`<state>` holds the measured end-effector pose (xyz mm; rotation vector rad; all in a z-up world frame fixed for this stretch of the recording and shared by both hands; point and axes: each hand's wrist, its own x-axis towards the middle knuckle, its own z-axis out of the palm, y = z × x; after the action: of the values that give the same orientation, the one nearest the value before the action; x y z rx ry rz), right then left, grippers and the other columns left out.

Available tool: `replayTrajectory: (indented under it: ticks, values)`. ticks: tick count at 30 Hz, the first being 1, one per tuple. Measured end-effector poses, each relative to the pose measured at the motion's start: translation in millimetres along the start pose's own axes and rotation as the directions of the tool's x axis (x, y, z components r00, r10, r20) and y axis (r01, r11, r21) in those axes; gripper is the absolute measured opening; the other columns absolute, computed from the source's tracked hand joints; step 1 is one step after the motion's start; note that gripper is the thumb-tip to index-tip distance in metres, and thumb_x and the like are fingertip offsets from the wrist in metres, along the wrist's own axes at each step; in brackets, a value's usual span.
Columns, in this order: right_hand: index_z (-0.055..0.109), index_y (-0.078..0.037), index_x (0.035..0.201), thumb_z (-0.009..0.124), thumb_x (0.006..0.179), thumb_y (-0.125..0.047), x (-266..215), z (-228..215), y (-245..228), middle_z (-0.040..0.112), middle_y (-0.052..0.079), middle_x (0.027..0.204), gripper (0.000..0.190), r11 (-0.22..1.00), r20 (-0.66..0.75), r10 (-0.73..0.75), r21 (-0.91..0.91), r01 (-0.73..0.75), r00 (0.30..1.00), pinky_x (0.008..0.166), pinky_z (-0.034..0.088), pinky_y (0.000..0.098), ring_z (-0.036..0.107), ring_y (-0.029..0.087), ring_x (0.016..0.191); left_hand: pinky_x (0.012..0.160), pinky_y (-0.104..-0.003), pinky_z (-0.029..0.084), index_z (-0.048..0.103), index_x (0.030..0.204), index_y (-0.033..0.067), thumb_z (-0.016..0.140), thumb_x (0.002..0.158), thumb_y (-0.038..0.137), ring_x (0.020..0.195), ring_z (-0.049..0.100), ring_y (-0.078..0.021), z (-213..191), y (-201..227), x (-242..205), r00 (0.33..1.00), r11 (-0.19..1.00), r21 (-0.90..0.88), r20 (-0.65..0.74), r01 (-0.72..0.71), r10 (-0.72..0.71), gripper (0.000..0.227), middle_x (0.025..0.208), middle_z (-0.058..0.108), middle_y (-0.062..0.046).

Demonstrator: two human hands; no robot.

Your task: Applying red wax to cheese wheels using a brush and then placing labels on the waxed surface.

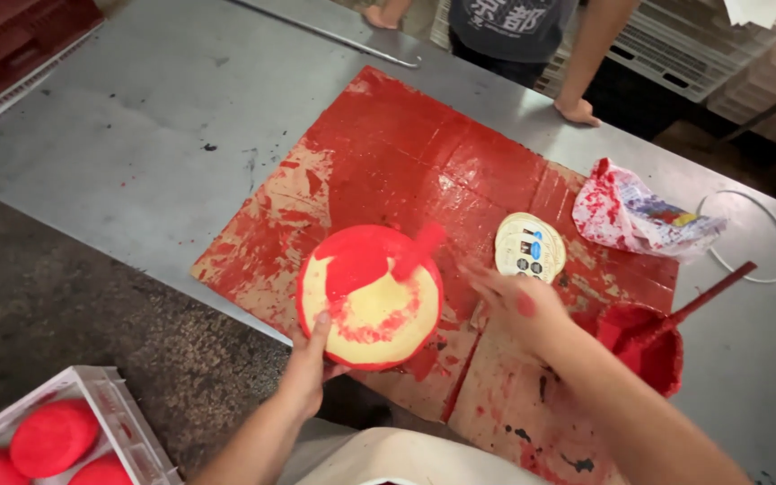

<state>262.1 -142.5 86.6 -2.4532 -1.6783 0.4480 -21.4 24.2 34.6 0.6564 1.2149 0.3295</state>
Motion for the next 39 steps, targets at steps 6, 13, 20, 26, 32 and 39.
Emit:
replayTrajectory:
  ticks: [6,13,20,26,32,39]
  values:
    - [0.042,-0.037,0.154,0.052,0.093,-0.017,2,-17,-1,0.054,-0.024,0.15,0.065,0.965,0.172,0.096,-0.258,-0.049,0.98,0.078,0.06,0.0338,0.072,0.019,0.111,0.08,-0.05,0.063,0.034,0.148,0.0196,0.061,0.08,0.05,0.12,0.067,-0.0268,-6,1,8,0.998,0.999,0.03,0.056,-0.01,0.008,0.08,0.142,0.063,-0.008]
    - [0.062,-0.023,0.14,0.049,0.098,-0.022,25,4,-40,0.078,0.006,0.108,0.044,0.994,0.02,0.04,-0.1,-0.037,0.999,0.068,0.061,0.0388,0.076,0.031,0.089,0.073,-0.048,0.062,0.039,0.144,0.0263,0.061,0.075,0.055,0.123,0.065,-0.0254,-19,21,4,0.975,0.968,0.225,0.166,0.109,-0.148,0.078,0.138,0.066,-0.005]
    - [0.06,-0.031,0.143,0.05,0.101,-0.03,-88,19,-51,0.074,0.0,0.13,0.043,0.871,0.105,0.433,0.209,-0.445,0.895,0.092,0.061,0.0382,0.074,0.025,0.113,0.085,-0.051,0.06,0.056,0.143,0.0183,0.064,0.079,0.049,0.11,0.069,-0.0282,-21,11,16,0.94,0.966,0.094,0.227,0.24,-0.255,0.071,0.129,0.072,-0.01]
    - [0.067,-0.021,0.138,0.055,0.098,-0.016,-41,17,-57,0.073,0.002,0.133,0.041,0.786,-0.014,0.446,0.485,-0.384,0.895,0.097,0.053,0.0309,0.069,0.019,0.123,0.092,-0.052,0.057,0.054,0.144,0.0197,0.062,0.081,0.046,0.111,0.067,-0.0292,-16,6,12,0.941,0.966,0.022,0.219,0.259,-0.257,0.068,0.133,0.07,-0.011]
    - [0.072,-0.021,0.134,0.054,0.102,-0.022,-25,43,-39,0.074,0.0,0.123,0.037,0.548,0.105,0.545,0.706,-0.448,0.832,0.076,0.044,0.0238,0.059,0.011,0.093,0.095,-0.054,0.055,0.053,0.146,0.0191,0.06,0.084,0.045,0.11,0.066,-0.0325,-18,-2,16,0.951,0.971,-0.01,0.203,0.24,-0.233,0.067,0.133,0.069,-0.014]
    - [0.077,-0.007,0.128,0.062,0.099,-0.012,-119,142,-26,0.06,0.004,0.069,0.033,0.261,0.086,0.549,0.927,-0.268,0.831,0.043,0.044,0.0266,0.052,0.012,0.048,0.093,-0.059,0.054,0.05,0.148,0.0158,0.056,0.082,0.049,0.114,0.061,-0.0321,-28,-12,31,0.956,0.979,0.02,0.212,0.204,-0.204,0.074,0.136,0.065,-0.014]
